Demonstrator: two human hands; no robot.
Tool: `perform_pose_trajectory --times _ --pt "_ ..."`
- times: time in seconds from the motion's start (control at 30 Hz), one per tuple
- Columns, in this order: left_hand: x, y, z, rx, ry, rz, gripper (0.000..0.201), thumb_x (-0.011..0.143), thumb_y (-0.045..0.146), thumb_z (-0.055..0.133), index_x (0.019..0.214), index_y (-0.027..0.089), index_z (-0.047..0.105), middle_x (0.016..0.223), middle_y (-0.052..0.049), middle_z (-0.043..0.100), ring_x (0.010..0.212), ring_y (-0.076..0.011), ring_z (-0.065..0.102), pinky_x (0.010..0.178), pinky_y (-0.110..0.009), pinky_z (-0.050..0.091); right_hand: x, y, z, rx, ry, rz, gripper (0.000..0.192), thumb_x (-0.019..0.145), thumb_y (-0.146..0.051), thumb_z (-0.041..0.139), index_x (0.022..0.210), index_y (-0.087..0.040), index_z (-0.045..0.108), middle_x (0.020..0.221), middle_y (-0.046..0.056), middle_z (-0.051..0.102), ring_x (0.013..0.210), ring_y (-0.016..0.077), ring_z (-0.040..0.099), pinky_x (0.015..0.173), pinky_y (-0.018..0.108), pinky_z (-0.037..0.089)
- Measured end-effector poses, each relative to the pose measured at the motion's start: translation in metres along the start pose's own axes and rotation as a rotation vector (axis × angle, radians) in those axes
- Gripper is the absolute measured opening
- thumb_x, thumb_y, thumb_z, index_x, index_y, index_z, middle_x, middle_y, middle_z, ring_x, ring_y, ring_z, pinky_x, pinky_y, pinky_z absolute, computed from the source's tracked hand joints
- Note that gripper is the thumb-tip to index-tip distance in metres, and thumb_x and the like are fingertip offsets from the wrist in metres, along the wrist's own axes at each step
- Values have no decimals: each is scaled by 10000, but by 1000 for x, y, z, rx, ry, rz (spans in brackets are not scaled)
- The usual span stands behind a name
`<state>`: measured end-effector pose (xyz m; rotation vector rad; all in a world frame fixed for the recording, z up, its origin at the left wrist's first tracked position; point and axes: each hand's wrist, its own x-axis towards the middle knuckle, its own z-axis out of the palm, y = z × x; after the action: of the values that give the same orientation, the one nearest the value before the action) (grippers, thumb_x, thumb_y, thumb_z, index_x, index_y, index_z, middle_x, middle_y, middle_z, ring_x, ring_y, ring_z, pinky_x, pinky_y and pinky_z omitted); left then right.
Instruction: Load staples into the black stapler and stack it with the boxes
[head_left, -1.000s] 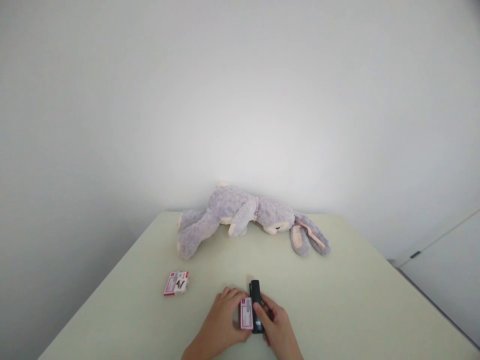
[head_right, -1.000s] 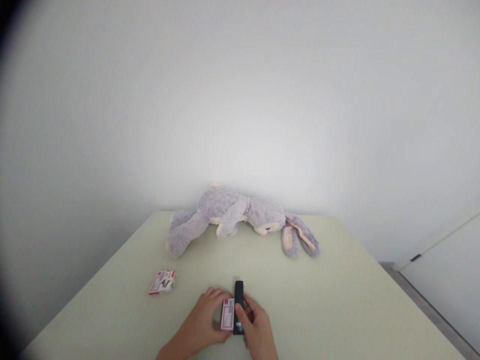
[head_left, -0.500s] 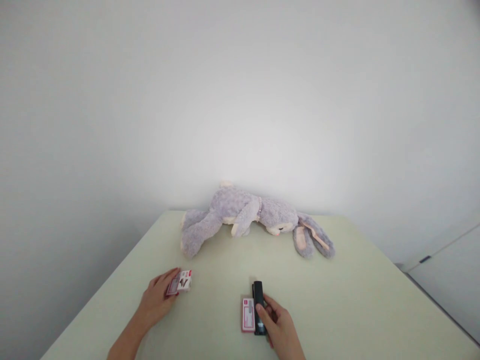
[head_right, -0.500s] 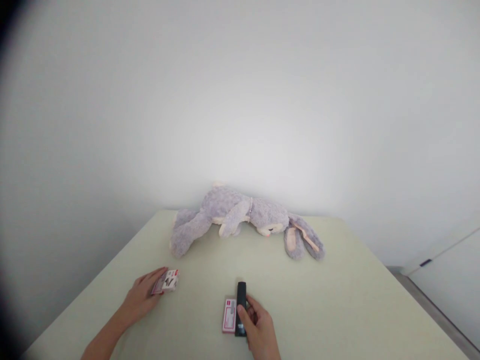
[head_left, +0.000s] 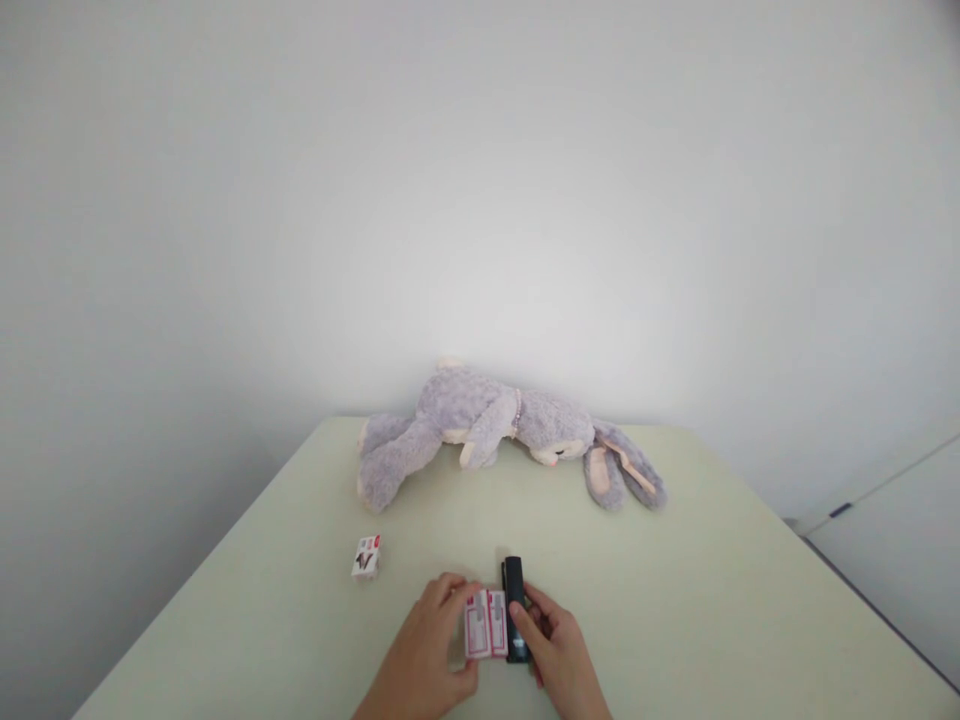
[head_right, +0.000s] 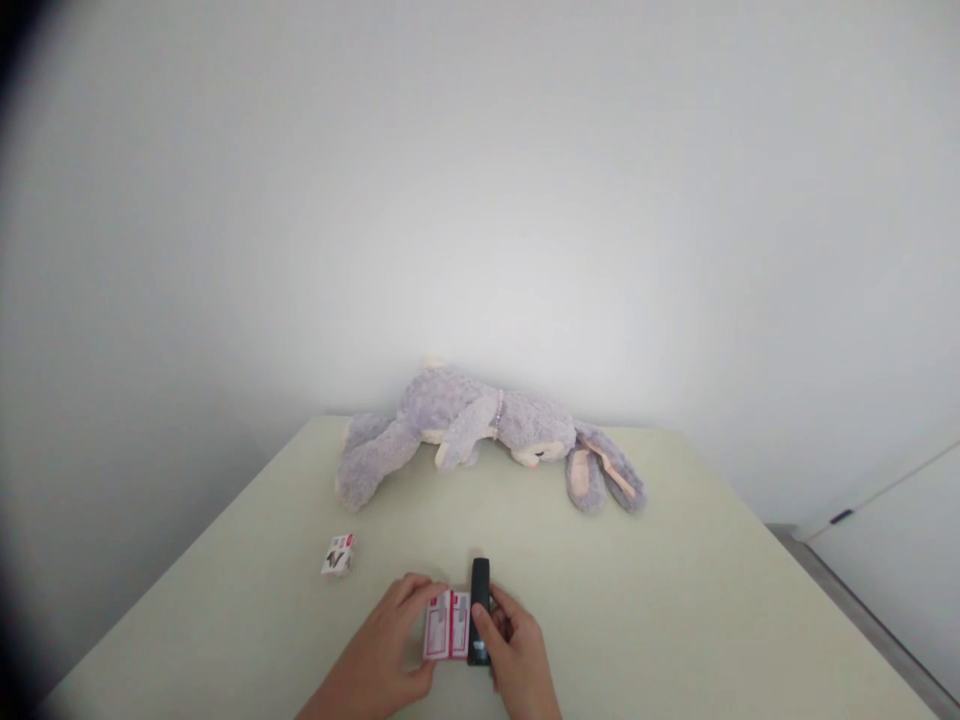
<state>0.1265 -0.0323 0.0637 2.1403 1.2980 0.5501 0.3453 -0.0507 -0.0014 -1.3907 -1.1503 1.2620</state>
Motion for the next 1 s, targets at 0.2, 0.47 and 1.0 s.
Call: perform_pose_trajectory --times 0.2,0.47,1.0 --pt "21 19 14 -21 -68 87 787 619 134 660 1378 323 574 1352 -38 621 1246 -264 545 1109 -401 436 0 -5 2 -13 24 -74 624 896 -639 623 1280 -152 694 686 -11 593 511 124 495 444 232 426" --pt "7 -76 -53 -26 477 -472 592 915 668 405 1160 216 699 1077 -106 730 938 -305 673 876 -486 540 -20 43 -1 -294 306 -412 725 899 -486 653 1532 -201 441 1322 144 658 1199 307 639 1012 417 542" --pt "67 -19 37 -293 259 -304 418 881 541 556 942 226 825 907 -54 817 812 -241 736 770 -313 528 -9 79 3 -932 151 -610 1108 850 -278 696 1635 -276 -86 1590 116 416 1398 374 492 1087 561 502"
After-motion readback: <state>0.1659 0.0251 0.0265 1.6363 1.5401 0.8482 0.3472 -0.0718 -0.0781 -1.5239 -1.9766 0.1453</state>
